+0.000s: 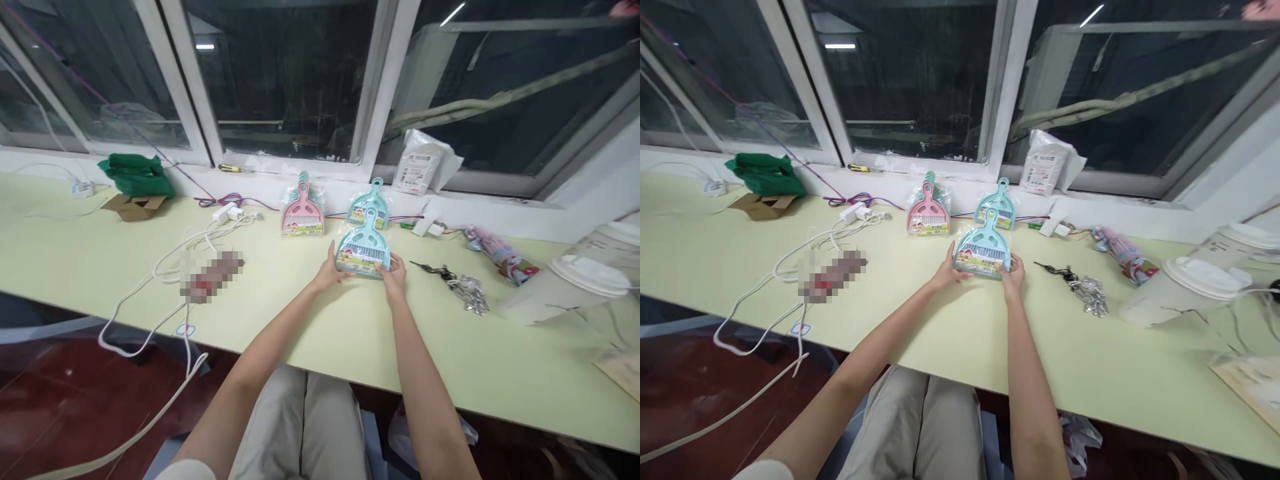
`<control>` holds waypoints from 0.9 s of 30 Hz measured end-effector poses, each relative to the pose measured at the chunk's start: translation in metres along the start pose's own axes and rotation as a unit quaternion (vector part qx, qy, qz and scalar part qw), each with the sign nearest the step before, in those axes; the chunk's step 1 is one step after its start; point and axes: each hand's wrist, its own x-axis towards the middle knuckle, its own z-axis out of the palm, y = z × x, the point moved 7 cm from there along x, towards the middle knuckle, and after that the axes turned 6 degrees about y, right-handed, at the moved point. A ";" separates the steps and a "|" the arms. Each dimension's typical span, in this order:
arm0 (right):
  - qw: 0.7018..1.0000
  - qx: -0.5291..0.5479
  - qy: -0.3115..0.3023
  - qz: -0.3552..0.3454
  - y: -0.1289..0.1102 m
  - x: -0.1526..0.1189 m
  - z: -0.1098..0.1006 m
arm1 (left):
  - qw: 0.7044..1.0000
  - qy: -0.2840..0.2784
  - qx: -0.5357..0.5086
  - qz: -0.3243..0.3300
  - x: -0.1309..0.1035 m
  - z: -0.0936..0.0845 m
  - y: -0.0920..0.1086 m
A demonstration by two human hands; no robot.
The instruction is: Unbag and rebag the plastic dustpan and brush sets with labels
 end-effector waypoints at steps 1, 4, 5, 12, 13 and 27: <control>1.000 -0.007 0.008 -0.022 -0.002 0.004 0.001 | 0.998 0.044 0.039 0.021 0.008 -0.001 -0.001; 0.994 -0.063 0.022 -0.083 -0.007 0.024 0.006 | 0.976 0.122 0.169 0.059 0.043 -0.001 -0.003; 0.991 -0.089 0.024 -0.097 -0.008 0.033 0.010 | 0.966 0.130 0.213 0.068 0.058 0.000 -0.003; 0.953 -0.205 0.037 -0.218 -0.005 0.117 0.065 | 0.904 0.224 0.337 0.138 0.174 -0.001 -0.006; 0.948 -0.214 0.039 -0.230 -0.001 0.130 0.074 | 0.895 0.241 0.344 0.149 0.192 -0.001 -0.009; 0.854 -0.445 0.077 -0.258 0.034 0.206 0.111 | 0.894 0.243 0.358 0.116 0.287 0.025 -0.036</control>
